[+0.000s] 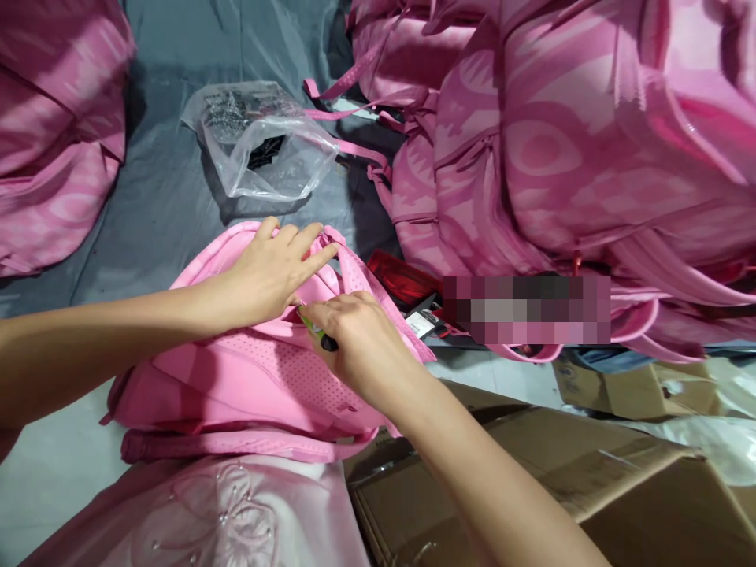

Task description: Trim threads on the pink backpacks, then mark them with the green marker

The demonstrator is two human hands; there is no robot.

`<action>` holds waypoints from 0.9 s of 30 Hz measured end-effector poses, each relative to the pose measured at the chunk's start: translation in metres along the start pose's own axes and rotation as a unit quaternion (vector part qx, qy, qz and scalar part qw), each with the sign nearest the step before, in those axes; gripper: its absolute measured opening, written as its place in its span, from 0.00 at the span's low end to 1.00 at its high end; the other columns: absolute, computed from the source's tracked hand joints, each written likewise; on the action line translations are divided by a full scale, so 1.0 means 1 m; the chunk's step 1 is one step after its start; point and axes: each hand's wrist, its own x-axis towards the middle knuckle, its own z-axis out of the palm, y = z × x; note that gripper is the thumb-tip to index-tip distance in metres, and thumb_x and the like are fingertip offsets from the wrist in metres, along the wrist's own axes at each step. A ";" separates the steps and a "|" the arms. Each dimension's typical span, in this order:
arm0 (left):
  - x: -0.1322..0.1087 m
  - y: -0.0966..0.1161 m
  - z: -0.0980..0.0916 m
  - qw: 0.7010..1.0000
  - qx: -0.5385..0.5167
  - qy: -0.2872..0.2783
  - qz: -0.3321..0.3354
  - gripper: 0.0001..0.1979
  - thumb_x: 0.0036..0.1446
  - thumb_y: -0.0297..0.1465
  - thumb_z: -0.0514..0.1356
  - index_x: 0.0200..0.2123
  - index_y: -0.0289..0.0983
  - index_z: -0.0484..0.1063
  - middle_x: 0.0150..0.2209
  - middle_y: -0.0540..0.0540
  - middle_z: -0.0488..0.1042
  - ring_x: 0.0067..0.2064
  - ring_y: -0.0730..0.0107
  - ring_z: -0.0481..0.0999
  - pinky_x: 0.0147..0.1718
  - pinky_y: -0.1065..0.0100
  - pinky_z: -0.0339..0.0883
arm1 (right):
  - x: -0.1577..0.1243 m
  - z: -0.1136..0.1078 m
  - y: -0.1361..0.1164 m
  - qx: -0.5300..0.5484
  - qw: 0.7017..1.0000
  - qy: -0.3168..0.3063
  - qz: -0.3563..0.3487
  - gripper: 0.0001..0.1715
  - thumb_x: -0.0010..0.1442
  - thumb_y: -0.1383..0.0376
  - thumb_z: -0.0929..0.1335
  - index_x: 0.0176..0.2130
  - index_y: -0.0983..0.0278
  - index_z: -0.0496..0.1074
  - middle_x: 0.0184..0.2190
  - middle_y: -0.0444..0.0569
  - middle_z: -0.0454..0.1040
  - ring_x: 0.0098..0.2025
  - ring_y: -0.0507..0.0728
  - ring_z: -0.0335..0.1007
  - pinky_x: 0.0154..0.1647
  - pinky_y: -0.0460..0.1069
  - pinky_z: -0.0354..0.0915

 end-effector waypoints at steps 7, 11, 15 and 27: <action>-0.016 -0.033 -0.022 0.997 -0.023 -0.069 0.022 0.50 0.57 0.34 0.64 0.73 0.44 0.35 0.72 0.34 0.46 0.68 0.44 0.55 0.59 0.49 0.55 | -0.015 0.009 0.001 0.024 0.998 0.065 0.012 0.11 0.63 0.68 0.69 0.46 0.62 0.79 0.37 0.51 0.83 0.37 0.60 0.80 0.41 0.53 0.68; -0.030 -0.042 -0.037 0.988 -0.039 -0.136 -0.057 0.59 0.53 0.39 0.68 0.73 0.44 0.27 0.74 0.32 0.37 0.67 0.39 0.53 0.56 0.48 0.63 | -0.012 0.033 -0.008 0.106 0.978 0.177 -0.017 0.13 0.64 0.69 0.69 0.49 0.61 0.77 0.46 0.50 0.82 0.45 0.59 0.79 0.47 0.54 0.67; -0.027 -0.032 -0.039 0.983 -0.006 -0.163 -0.089 0.64 0.49 0.41 0.71 0.72 0.44 0.25 0.74 0.30 0.33 0.66 0.38 0.55 0.53 0.48 0.68 | -0.001 0.063 -0.017 0.154 0.947 0.283 -0.017 0.14 0.64 0.70 0.69 0.50 0.63 0.76 0.46 0.52 0.82 0.47 0.58 0.79 0.49 0.55 0.69; -0.024 -0.040 -0.032 0.987 0.012 -0.156 -0.040 0.52 0.55 0.29 0.62 0.73 0.37 0.31 0.71 0.30 0.47 0.61 0.47 0.62 0.54 0.56 0.67 | -0.004 0.056 -0.013 0.223 0.947 0.231 0.009 0.15 0.63 0.68 0.69 0.50 0.61 0.78 0.43 0.50 0.83 0.42 0.58 0.80 0.46 0.53 0.72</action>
